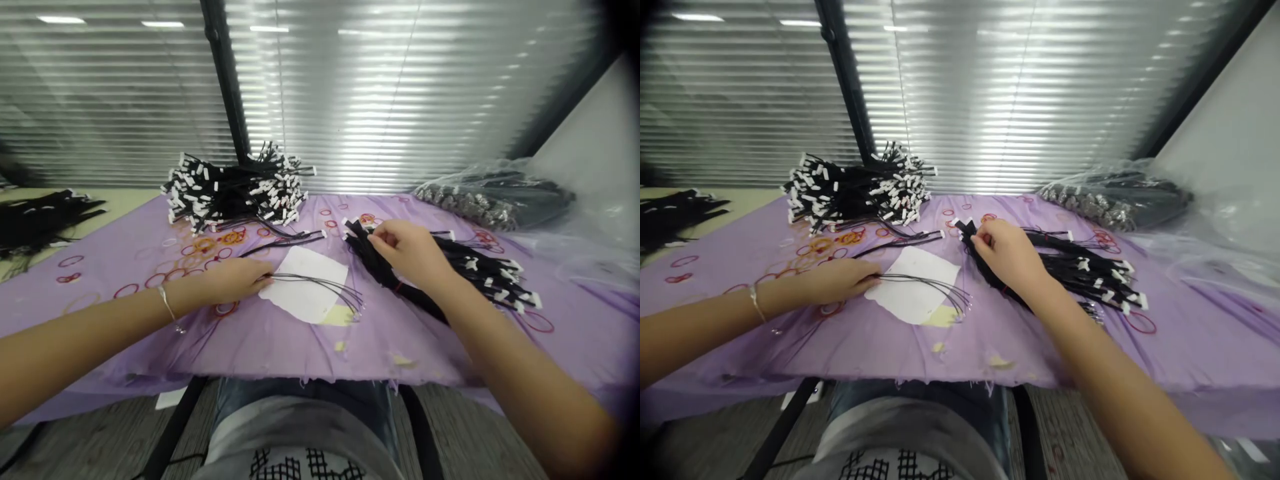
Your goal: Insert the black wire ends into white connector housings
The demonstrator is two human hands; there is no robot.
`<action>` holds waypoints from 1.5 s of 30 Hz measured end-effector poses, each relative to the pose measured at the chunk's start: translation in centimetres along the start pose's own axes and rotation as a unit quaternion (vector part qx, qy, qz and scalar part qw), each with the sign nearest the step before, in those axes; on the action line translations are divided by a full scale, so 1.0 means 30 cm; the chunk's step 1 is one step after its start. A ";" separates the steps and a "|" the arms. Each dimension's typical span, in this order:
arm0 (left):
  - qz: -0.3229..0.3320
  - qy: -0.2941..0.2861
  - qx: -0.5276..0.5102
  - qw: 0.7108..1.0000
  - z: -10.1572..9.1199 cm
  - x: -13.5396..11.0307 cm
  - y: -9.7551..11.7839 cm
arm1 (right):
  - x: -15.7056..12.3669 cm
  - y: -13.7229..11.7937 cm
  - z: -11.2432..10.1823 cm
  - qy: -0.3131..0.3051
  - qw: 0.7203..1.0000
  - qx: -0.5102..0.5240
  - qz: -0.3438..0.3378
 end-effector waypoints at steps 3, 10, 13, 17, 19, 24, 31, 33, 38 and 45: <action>-0.014 -0.001 0.005 1.000 0.024 0.011 -0.008 | -0.119 -0.064 -0.016 -0.140 0.990 -0.016 -0.026; 0.039 0.020 0.059 0.997 0.068 0.038 -0.006 | -0.318 -0.068 0.098 -0.179 0.974 0.064 -0.124; 0.058 0.031 0.090 0.994 0.068 0.036 0.000 | -0.309 -0.081 0.114 -0.175 0.964 0.021 -0.199; 0.060 0.029 0.104 0.992 0.069 0.037 0.004 | -0.292 -0.108 0.105 -0.199 0.938 -0.052 -0.279; 0.064 0.034 0.111 0.991 0.068 0.039 0.007 | -0.287 -0.105 0.095 -0.205 0.943 -0.030 -0.262; 0.059 0.029 0.132 0.989 0.057 0.043 0.021 | -0.309 -0.090 0.062 -0.226 0.946 0.096 -0.213; 0.057 -0.001 0.091 0.994 0.053 0.068 0.015 | -0.374 -0.085 0.023 -0.181 0.942 0.150 -0.239; 0.056 -0.009 0.085 0.995 0.051 0.071 0.014 | -0.387 -0.077 0.023 -0.174 0.944 0.164 -0.228; 0.052 0.004 0.079 0.995 0.038 0.058 0.032 | -0.418 -0.053 0.024 -0.147 0.958 0.138 -0.205; 0.022 0.048 -0.069 0.996 0.000 0.047 -0.012 | -0.422 -0.023 -0.002 -0.072 0.982 0.033 -0.173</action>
Point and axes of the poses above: each hand's wrist, its own x-axis towards the middle knuckle, its own z-axis out of the palm, y = z × x, the point moved 3 cm from there along x, towards the middle knuckle, and after that the axes turned 1 degree about -x, right-handed, at the moved point
